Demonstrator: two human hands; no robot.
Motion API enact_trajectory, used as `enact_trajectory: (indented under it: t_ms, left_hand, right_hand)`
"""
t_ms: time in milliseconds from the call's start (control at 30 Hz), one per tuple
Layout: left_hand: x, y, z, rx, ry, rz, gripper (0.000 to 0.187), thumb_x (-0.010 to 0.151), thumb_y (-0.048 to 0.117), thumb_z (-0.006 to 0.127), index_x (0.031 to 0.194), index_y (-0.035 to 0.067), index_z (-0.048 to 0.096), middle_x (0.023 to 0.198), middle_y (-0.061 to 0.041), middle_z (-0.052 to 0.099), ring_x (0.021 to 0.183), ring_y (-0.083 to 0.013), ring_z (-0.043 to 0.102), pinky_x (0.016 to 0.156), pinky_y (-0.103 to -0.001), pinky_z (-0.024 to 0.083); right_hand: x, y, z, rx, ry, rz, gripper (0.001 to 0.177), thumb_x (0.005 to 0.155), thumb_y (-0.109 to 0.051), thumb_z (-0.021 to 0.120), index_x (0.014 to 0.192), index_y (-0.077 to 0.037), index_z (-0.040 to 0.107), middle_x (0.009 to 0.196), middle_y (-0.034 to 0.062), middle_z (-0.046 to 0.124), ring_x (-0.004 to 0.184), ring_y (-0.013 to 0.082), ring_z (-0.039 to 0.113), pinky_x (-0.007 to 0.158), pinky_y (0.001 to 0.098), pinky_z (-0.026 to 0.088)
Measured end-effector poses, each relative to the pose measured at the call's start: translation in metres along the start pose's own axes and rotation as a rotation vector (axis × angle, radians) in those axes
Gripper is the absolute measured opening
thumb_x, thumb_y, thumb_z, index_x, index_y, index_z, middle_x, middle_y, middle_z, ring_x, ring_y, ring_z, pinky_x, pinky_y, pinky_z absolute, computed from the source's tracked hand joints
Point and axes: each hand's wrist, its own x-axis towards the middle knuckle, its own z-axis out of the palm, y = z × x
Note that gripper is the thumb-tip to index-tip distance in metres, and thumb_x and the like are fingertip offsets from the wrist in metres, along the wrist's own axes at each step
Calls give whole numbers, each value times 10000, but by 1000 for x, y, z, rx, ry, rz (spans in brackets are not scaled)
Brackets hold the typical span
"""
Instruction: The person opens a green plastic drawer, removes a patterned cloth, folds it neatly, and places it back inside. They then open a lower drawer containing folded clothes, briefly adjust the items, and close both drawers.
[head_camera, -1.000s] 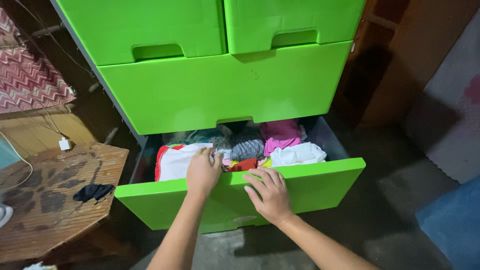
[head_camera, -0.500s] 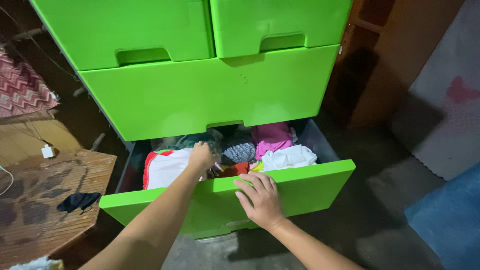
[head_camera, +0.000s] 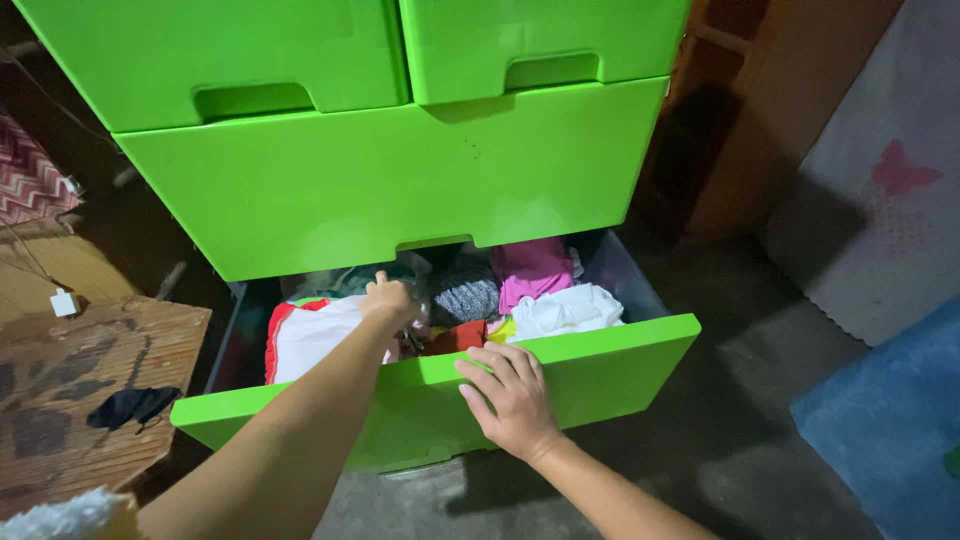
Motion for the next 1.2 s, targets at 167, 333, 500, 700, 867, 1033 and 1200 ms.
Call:
enact_trajectory:
  t_ms: [167, 333, 500, 700, 867, 1033, 1200]
  left_hand:
    - [21, -15, 2, 68, -63, -23, 577, 863, 531, 697, 1296, 150, 694, 1520, -92, 454, 1407, -282, 436, 1120, -468, 420]
    - [6, -19, -2, 142, -89, -3, 667, 763, 576, 777, 1287, 167, 716, 1552, -49, 447, 1468, -239, 372, 1166, -433, 345]
    - [-12, -13, -21, 192, -171, 23, 842, 718, 701, 795, 1345, 151, 677, 1556, -55, 438, 1490, -247, 321, 1170, -430, 314]
    - [-14, -13, -21, 138, -88, 16, 743, 804, 654, 709, 1343, 144, 684, 1526, -29, 488, 1471, -257, 354, 1161, -474, 341]
    - [-6, -20, -10, 97, -39, 59, 740, 803, 648, 708, 1319, 117, 696, 1488, -41, 532, 1436, -256, 400, 1149, -481, 351]
    - [-14, -26, -6, 45, 22, 113, 714, 830, 628, 687, 1307, 97, 671, 1449, -44, 563, 1394, -261, 428, 1126, -505, 351]
    - [-23, -17, -7, -4, 33, 176, 493, 940, 532, 581, 1178, 138, 759, 1465, -35, 546, 1380, -275, 427, 1129, -562, 320]
  right_hand:
    - [0, 0, 1, 4, -12, 6, 307, 911, -237, 709, 1201, -137, 701, 1256, 38, 645, 1244, 275, 554, 1084, 464, 391]
    - [1, 0, 1, -6, -12, 1, 315, 915, -240, 708, 1214, -141, 703, 1258, 32, 645, 1239, 266, 555, 1086, 458, 387]
    - [2, 0, 1, -6, -29, 2, 311, 918, -243, 707, 1214, -148, 697, 1264, 32, 645, 1236, 264, 556, 1085, 460, 387]
    - [1, 0, 1, -9, -30, -2, 312, 910, -236, 708, 1209, -145, 697, 1261, 34, 641, 1236, 270, 556, 1074, 461, 387]
    - [3, -3, 0, 1, -29, 9, 322, 905, -246, 712, 1211, -147, 695, 1256, 36, 641, 1233, 268, 554, 1070, 458, 392]
    - [6, -10, -6, 61, -46, 44, 335, 913, -262, 698, 1224, -141, 692, 1261, 38, 648, 1241, 278, 551, 1068, 457, 388]
    - [11, -14, -16, 62, -91, 51, 347, 933, -277, 667, 1247, -130, 679, 1291, 57, 644, 1266, 293, 535, 1094, 467, 370]
